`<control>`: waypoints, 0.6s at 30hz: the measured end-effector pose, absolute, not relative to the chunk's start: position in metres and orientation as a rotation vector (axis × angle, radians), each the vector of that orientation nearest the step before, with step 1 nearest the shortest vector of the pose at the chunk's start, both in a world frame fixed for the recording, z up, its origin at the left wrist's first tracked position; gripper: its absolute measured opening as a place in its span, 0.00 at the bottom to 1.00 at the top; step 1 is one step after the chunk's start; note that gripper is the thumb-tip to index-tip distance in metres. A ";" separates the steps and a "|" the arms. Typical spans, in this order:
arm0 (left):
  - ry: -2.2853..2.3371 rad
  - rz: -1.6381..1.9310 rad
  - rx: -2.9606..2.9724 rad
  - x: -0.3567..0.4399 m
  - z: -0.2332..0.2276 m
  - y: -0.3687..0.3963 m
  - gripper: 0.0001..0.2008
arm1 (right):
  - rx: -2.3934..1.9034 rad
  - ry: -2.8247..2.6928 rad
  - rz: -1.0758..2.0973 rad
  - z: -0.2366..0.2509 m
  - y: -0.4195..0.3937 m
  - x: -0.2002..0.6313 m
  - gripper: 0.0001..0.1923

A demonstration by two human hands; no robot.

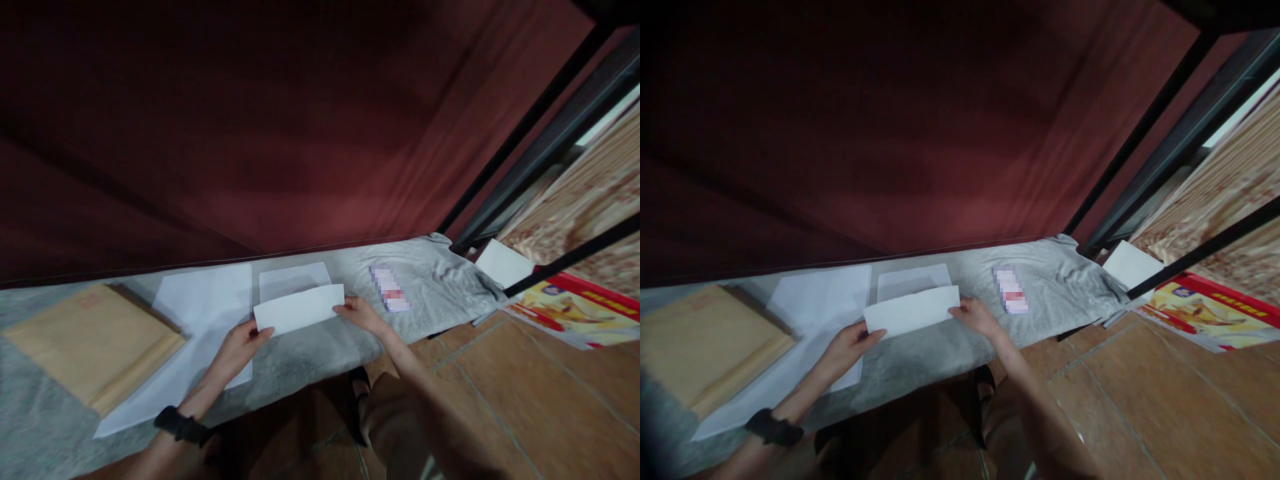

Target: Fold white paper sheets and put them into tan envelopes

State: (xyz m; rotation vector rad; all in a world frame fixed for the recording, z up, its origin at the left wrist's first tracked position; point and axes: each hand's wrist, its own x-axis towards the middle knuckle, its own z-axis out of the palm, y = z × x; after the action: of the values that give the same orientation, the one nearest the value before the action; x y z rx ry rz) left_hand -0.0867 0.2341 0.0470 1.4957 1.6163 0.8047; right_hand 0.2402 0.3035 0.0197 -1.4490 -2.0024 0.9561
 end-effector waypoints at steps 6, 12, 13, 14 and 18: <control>1.812 0.735 1.643 -0.080 0.052 0.242 0.17 | -1.543 -1.952 0.915 0.023 0.314 0.227 0.15; 2.105 0.440 1.793 -0.076 0.057 0.253 0.14 | -1.690 -1.964 0.805 0.026 0.322 0.213 0.16; 2.118 0.428 1.789 -0.077 0.057 0.256 0.14 | -1.720 -1.980 0.777 0.026 0.323 0.210 0.16; 2.130 0.419 1.780 -0.077 0.057 0.259 0.14 | -1.762 -1.999 0.740 0.026 0.324 0.208 0.16; 2.158 0.427 1.711 -0.077 0.058 0.269 0.16 | -1.957 -2.077 0.598 0.030 0.328 0.200 0.15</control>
State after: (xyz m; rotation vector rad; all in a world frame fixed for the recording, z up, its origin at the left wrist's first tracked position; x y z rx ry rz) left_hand -0.0770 0.2688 0.0577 1.7115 2.1576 0.4273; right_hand 0.2005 0.3278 0.0301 -1.9574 -2.0774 0.5980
